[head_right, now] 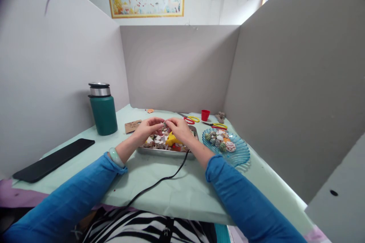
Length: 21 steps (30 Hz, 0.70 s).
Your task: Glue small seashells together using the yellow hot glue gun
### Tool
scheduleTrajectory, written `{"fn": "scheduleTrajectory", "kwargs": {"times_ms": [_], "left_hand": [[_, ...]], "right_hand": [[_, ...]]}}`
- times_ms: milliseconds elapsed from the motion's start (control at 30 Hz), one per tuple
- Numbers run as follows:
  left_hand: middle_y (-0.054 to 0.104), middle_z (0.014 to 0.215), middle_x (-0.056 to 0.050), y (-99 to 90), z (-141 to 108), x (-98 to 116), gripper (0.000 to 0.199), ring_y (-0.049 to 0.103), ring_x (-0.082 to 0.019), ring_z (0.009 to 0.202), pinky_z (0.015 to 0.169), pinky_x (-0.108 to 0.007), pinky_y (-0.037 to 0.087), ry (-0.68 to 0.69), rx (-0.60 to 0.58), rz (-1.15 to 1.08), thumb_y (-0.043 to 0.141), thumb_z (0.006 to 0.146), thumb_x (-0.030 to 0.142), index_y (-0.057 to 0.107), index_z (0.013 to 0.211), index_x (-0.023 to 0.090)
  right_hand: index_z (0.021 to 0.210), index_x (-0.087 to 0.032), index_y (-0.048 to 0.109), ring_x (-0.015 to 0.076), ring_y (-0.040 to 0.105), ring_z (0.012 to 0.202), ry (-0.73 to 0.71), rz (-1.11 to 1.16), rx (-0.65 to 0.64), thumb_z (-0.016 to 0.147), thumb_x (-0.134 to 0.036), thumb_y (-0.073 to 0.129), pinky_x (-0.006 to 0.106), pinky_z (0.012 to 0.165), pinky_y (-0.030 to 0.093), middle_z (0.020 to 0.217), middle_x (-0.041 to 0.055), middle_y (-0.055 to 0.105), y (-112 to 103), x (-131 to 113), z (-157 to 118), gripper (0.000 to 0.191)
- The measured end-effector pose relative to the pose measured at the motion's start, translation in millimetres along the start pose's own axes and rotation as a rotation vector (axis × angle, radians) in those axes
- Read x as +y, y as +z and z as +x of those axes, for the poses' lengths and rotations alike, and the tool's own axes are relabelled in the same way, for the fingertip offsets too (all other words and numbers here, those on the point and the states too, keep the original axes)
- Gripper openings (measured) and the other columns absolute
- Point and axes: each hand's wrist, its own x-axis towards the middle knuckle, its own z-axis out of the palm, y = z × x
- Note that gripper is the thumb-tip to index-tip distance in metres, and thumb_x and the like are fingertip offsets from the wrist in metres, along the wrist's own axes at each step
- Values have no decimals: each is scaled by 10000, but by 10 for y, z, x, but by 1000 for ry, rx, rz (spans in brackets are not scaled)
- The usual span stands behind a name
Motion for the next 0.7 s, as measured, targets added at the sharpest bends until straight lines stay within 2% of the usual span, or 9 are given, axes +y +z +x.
{"fn": "scheduleTrajectory", "kwargs": {"times_ms": [67, 167, 333, 500, 700], "left_hand": [[669, 822, -52, -4, 3, -2, 407, 626, -125, 596, 643, -294, 521, -14, -8, -15, 751, 641, 344, 630, 963, 125], [676, 761, -54, -3, 10, -8, 371, 639, -144, 643, 700, -310, 524, -36, 2, -35, 767, 621, 329, 659, 898, 107], [678, 733, -51, -3, 23, -38, 305, 656, -160, 685, 734, -323, 523, -38, 10, -89, 776, 616, 296, 638, 816, 112], [672, 730, -60, -24, 42, -74, 287, 662, -161, 690, 730, -319, 528, -52, 57, -155, 768, 634, 261, 603, 811, 106], [678, 790, -58, -14, 41, -70, 323, 657, -143, 651, 712, -306, 534, -66, 10, -169, 777, 624, 247, 621, 868, 104]], "right_hand": [[925, -170, 612, 127, 608, 631, -22, -50, 21, 796, -262, 504, 242, 585, 454, 736, 16, 661, 10, -4, -18, 192], [989, -175, 552, 133, 617, 640, -56, -126, 74, 788, -214, 520, 260, 627, 455, 741, 13, 672, 26, -6, -48, 208], [922, -192, 552, 138, 613, 663, -117, -233, 107, 820, -239, 510, 261, 639, 433, 767, 17, 676, 29, -3, -76, 120], [855, -195, 593, 141, 585, 693, -233, -394, 129, 839, -281, 521, 255, 642, 400, 773, 20, 665, 22, -35, -114, 114], [803, -201, 610, 138, 555, 674, -263, -525, 129, 835, -274, 532, 250, 613, 359, 762, 16, 660, 37, -62, -149, 111]]}}
